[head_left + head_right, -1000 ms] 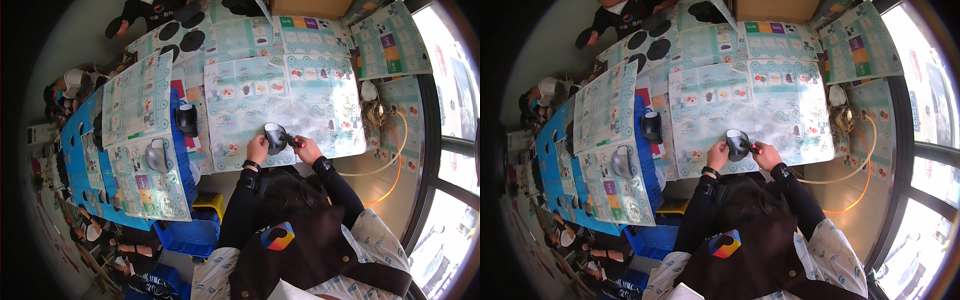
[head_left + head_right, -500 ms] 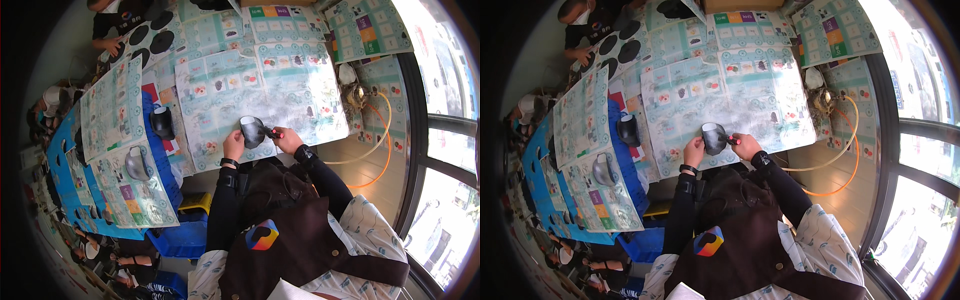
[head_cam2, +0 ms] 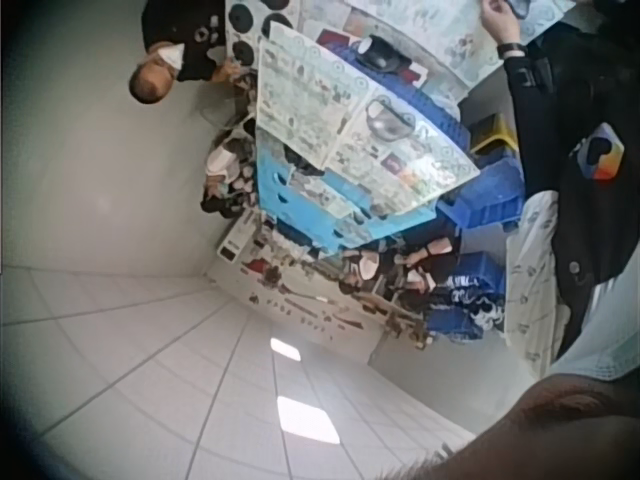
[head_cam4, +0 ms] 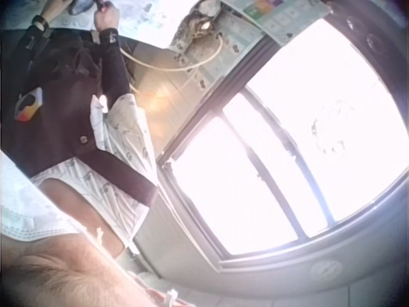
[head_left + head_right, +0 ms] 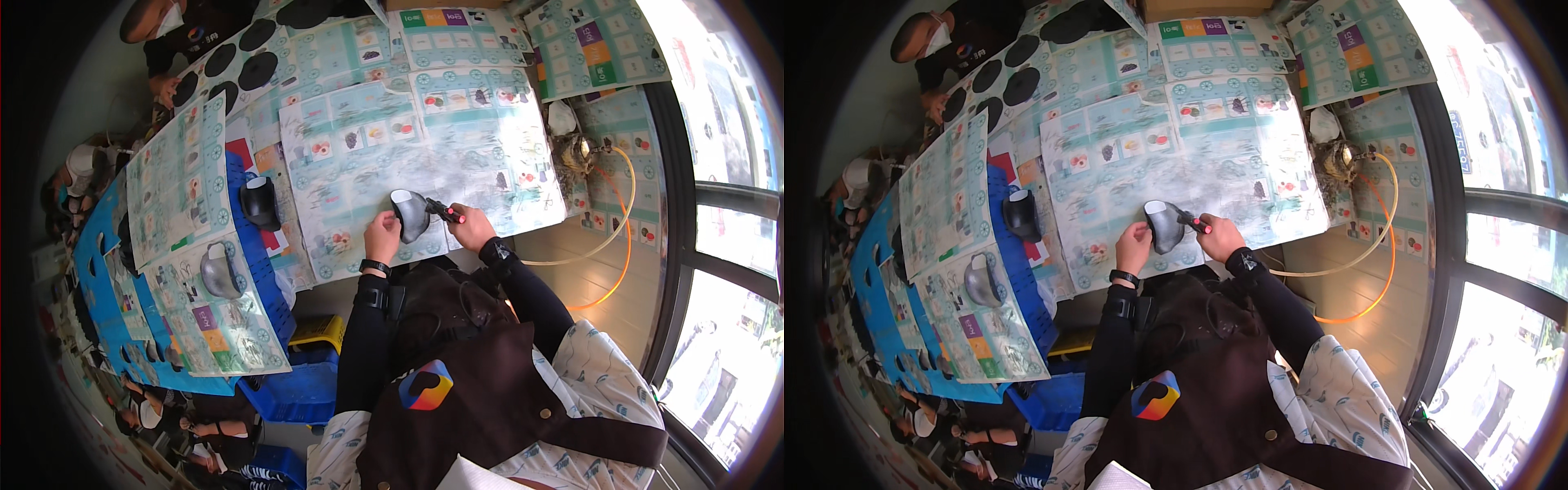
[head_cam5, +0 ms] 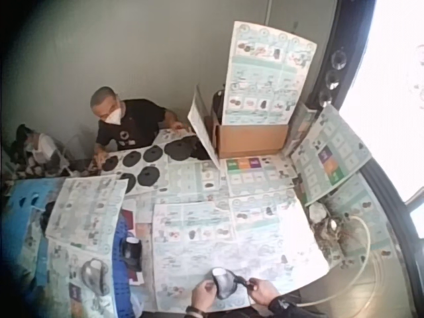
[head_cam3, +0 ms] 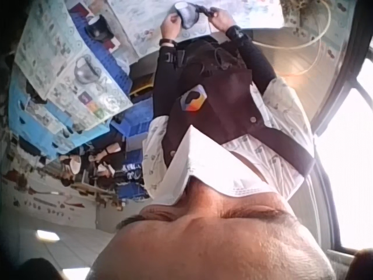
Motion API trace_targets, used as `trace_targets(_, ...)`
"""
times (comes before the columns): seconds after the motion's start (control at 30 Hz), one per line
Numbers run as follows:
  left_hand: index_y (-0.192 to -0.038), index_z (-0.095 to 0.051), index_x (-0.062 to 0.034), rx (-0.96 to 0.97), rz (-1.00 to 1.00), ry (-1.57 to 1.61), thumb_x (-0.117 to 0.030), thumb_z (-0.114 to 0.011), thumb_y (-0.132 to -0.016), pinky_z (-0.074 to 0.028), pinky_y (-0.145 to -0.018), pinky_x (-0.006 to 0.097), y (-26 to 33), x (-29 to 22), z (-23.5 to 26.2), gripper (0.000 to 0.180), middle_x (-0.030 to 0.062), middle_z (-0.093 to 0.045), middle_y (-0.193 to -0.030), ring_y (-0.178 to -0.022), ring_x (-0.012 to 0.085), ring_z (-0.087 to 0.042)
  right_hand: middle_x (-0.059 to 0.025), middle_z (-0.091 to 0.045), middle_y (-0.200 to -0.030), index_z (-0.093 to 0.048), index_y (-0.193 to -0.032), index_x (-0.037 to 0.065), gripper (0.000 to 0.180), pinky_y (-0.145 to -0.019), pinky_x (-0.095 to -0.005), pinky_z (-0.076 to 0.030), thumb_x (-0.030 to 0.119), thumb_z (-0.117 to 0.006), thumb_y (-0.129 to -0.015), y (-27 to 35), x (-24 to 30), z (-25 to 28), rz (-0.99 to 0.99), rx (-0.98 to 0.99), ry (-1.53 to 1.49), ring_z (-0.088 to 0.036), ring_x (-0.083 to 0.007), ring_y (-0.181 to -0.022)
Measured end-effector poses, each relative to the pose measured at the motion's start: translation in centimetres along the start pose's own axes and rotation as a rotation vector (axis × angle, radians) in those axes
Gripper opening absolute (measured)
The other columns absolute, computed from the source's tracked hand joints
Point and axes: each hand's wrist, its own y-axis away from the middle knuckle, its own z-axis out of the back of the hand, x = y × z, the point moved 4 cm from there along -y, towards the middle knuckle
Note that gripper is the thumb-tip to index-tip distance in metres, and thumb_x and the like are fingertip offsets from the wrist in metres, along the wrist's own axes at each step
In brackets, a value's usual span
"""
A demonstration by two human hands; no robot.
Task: The recorder manipulates shoe components, using a handheld tool to apply a treatment or adhesive, and organizes them onto trays within a factory setting.
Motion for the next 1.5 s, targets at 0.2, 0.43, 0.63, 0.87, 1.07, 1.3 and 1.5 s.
trace_targets(0.2,-0.106,-0.069,-0.0028,0.03,0.036,-0.026,-0.031,-0.074,-0.089,-0.056,-0.074,0.036,0.1,-1.7,0.0,0.033,0.0128,-0.075,-0.094,-0.084,0.0271,-0.073,-0.0269,-0.067,-0.085,-0.068,-0.095,0.003,0.023,-0.077,-0.0554,-0.05,0.02,-0.055,-0.087,0.7,-1.0,-0.4,-0.066,0.018,0.069,-0.063,-0.0483,-0.085)
trace_targets(0.43,-0.103,-0.069,-0.0028,0.002,0.016,-0.082,-0.03,-0.076,-0.087,-0.056,-0.074,0.037,-0.5,-1.1,0.2,0.032,0.0125,-0.075,-0.09,-0.083,0.0282,-0.072,-0.0208,-0.071,-0.082,-0.071,-0.103,0.002,0.03,-0.08,-0.0456,-0.054,0.02,-0.059,-0.082,2.1,-0.4,-2.1,-0.233,0.275,-0.21,-0.07,-0.039,-0.082)
trace_targets(0.63,-0.103,-0.069,-0.0026,-0.091,0.044,-0.1,-0.024,-0.074,-0.088,-0.056,-0.075,0.037,-1.4,2.8,1.2,0.026,0.0128,-0.075,-0.09,-0.082,0.0281,-0.072,-0.0186,-0.07,-0.084,-0.068,-0.097,0.001,0.03,-0.076,-0.0391,-0.051,0.017,-0.067,-0.071,-0.5,1.9,-2.1,-0.094,0.241,-0.331,-0.066,-0.0343,-0.08)
trace_targets(0.87,-0.106,-0.07,-0.0041,-0.031,0.062,-0.098,-0.023,-0.07,-0.09,-0.056,-0.075,0.036,-2.1,2.5,1.4,0.025,0.013,-0.076,-0.091,-0.082,0.0253,-0.073,-0.0258,-0.069,-0.095,-0.069,-0.099,0.003,0.028,-0.083,-0.0504,-0.05,0.024,-0.059,-0.084,-3.1,1.9,-3.6,-0.11,0.091,-0.152,-0.064,-0.046,-0.094)
trace_targets(1.07,-0.104,-0.07,-0.0068,-0.165,0.005,-0.173,-0.023,-0.068,-0.089,-0.055,-0.076,0.039,-1.2,4.6,4.6,0.023,0.0113,-0.074,-0.087,-0.082,0.0288,-0.071,-0.0202,-0.068,-0.076,-0.067,-0.096,0.0,0.024,-0.068,-0.0427,-0.052,0.018,-0.063,-0.081,-3.2,3.1,-4.3,0.003,0.232,-0.204,-0.067,-0.0361,-0.07)
trace_targets(1.3,-0.107,-0.07,-0.0021,-0.209,0.129,0.029,-0.014,-0.068,-0.088,-0.054,-0.075,0.032,-1.1,8.3,7.8,0.022,0.011,-0.074,-0.092,-0.083,0.0198,-0.07,-0.0237,-0.069,-0.099,-0.069,-0.102,0.004,0.029,-0.083,-0.0499,-0.051,0.023,-0.059,-0.083,-3.5,3.0,-4.1,-0.021,0.099,-0.1,-0.063,-0.0447,-0.094)
trace_targets(1.5,-0.108,-0.07,-0.0014,-0.229,0.147,0.04,-0.012,-0.068,-0.089,-0.054,-0.075,0.03,-0.8,8.9,8.3,0.021,0.0103,-0.074,-0.092,-0.082,0.0179,-0.07,-0.014,-0.065,-0.071,-0.067,-0.096,-0.002,0.026,-0.063,-0.0371,-0.05,0.015,-0.063,-0.077,-3.1,3.4,-4.4,0.04,0.218,-0.234,-0.061,-0.0273,-0.061)
